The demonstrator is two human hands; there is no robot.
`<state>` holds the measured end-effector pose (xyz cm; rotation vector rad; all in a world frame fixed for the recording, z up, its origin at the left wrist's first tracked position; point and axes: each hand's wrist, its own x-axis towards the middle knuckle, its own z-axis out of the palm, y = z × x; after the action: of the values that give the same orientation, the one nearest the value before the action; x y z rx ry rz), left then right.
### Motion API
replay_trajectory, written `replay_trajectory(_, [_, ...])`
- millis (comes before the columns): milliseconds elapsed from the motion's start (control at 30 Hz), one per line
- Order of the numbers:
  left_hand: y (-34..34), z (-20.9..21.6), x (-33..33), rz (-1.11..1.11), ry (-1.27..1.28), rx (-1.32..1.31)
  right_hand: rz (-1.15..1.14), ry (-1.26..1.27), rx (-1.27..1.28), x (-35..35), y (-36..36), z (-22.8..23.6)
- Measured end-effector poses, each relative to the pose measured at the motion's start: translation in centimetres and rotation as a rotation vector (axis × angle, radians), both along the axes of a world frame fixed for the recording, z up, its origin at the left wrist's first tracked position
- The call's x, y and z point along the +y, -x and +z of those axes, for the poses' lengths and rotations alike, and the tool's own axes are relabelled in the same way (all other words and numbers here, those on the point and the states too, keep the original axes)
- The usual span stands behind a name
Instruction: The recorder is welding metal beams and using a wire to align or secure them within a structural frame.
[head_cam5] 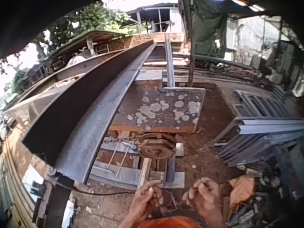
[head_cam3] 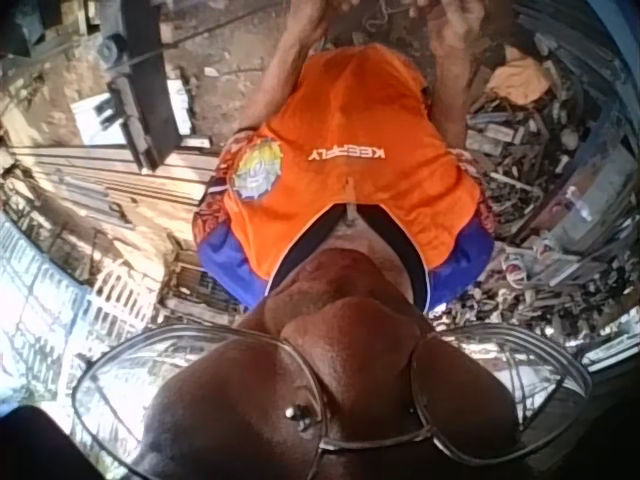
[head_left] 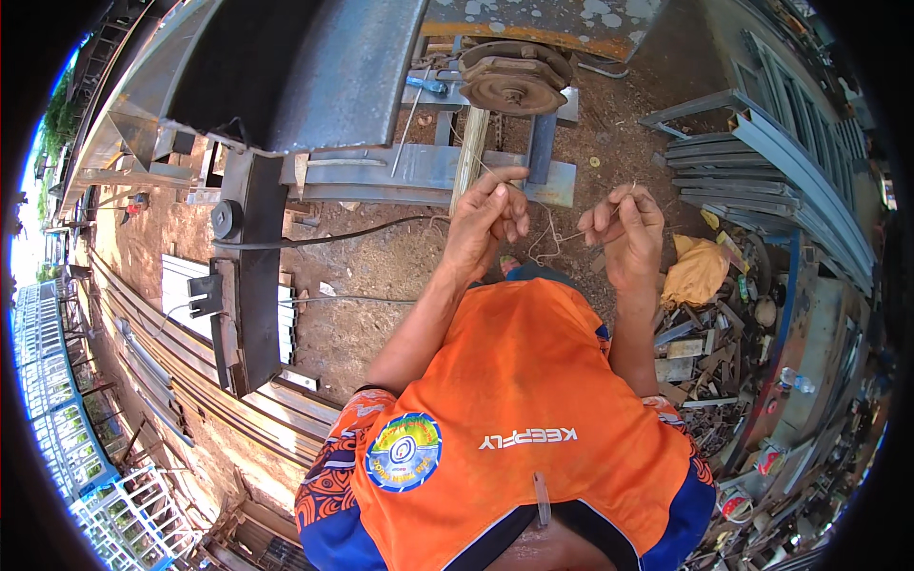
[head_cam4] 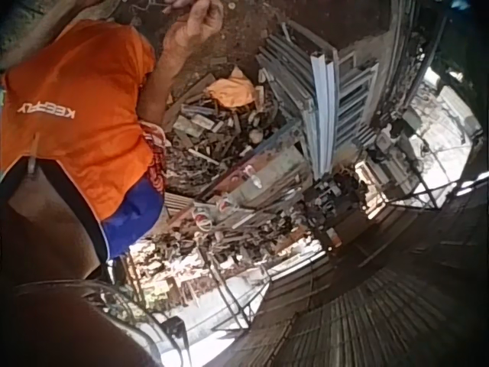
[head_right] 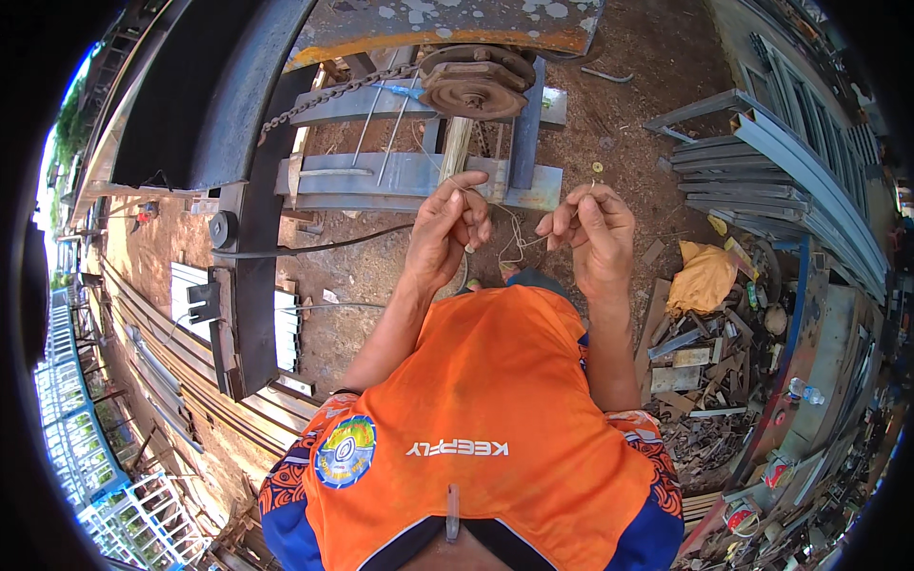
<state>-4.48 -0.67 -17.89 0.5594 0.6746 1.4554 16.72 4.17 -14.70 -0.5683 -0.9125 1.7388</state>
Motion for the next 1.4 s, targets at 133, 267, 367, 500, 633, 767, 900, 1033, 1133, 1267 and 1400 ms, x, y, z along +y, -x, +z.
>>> replay_trajectory(133, [-0.5, -2.0, 0.0, -0.060, -0.028, 0.405, -0.055, -0.049, -0.014, -0.2, 1.0, -0.1])
replay_trajectory(267, [-2.0, -2.7, -0.1, -0.076, -0.257, 0.418, -0.098, -0.100, -0.006, -0.1, 1.3, -0.1])
replay_trajectory(367, [-2.0, -2.3, -0.3, -0.325, -0.114, 0.455, -0.058, -0.101, -0.094, 0.1, 0.8, -0.1])
replay_trajectory(500, [-1.8, -3.9, 0.3, -0.081, 0.088, 0.387, -0.094, -0.171, -0.187, -0.5, 0.8, 0.4])
replay_trajectory(633, [-0.6, -4.4, 1.0, 0.204, 0.132, 0.717, -0.157, -0.396, -0.157, -0.4, 0.5, 0.4])
replay_trajectory(767, [-1.0, -2.5, 1.2, 0.364, 0.134, 0.739, -0.007, -0.574, -0.395, -1.7, 1.3, 1.6])
replay_trajectory(900, [-0.9, -1.2, 1.3, 0.377, 0.124, 0.328, 0.041, -0.694, -0.570, -2.4, 2.5, 0.8])
replay_trajectory(1033, [0.4, 0.0, 1.5, 0.407, 0.152, 0.030, 0.010, -0.694, -0.744, -2.8, 2.3, 0.9])
replay_trajectory(1133, [1.3, -0.4, 1.9, 0.492, 0.148, 0.100, 0.011, -0.668, -0.800, -2.7, 1.9, 0.9])
replay_trajectory(1267, [1.3, -0.5, 1.8, 0.495, 0.118, 0.192, -0.112, -0.654, -0.767, -2.7, 2.2, 0.6])
replay_trajectory(1400, [1.4, -0.2, 1.7, 0.512, 0.078, 0.211, -0.158, -0.409, -0.709, -2.9, 2.2, -0.2])
